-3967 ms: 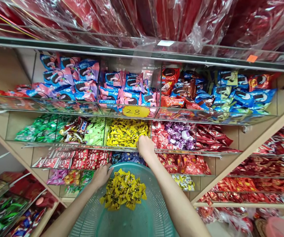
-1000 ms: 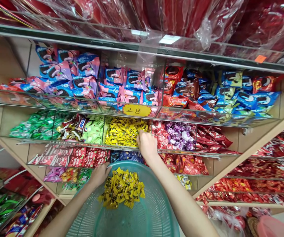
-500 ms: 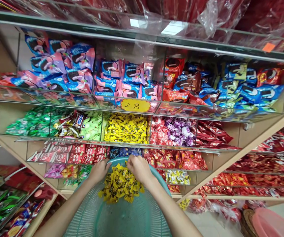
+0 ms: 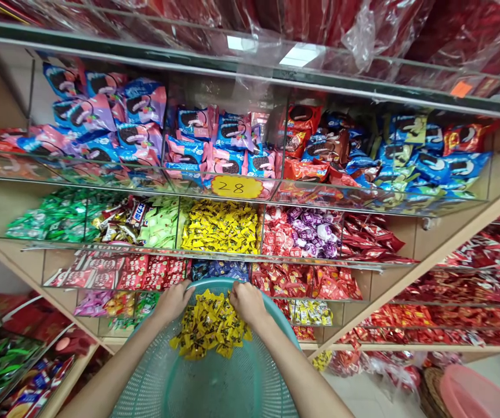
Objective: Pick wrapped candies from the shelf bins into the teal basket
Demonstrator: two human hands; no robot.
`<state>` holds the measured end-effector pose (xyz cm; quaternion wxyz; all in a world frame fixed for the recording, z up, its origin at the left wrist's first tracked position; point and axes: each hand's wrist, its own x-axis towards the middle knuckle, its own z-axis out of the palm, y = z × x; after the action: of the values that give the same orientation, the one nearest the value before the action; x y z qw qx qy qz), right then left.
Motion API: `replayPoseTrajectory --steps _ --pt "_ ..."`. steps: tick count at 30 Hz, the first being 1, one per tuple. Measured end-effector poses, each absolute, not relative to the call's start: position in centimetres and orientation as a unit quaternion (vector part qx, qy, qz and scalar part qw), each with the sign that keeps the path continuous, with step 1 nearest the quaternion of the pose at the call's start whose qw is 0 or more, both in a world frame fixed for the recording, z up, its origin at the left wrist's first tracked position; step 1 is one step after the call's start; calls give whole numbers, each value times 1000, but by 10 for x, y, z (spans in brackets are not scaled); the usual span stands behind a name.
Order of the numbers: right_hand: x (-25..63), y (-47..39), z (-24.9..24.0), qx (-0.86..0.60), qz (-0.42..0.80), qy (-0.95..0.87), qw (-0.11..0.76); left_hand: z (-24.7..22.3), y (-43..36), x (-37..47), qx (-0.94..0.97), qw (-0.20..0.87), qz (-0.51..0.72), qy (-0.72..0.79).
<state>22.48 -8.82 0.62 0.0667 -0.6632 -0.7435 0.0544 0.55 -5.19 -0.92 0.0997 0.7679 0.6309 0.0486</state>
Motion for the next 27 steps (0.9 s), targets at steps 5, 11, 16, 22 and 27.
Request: replayPoseTrajectory --steps 5,11,16,22,27 --pt "221 -89 5 -676 38 -734 52 -9 -53 6 765 104 45 634" --pt "215 -93 -3 -670 37 -740 40 -10 -53 6 764 102 45 635" --pt "210 -99 -2 -654 48 -754 41 -12 -53 6 760 101 41 640" --pt "204 -104 34 -639 50 -764 77 -14 -53 5 757 95 43 645" --pt "214 -100 90 -622 11 -772 130 -13 -54 5 758 97 45 643"
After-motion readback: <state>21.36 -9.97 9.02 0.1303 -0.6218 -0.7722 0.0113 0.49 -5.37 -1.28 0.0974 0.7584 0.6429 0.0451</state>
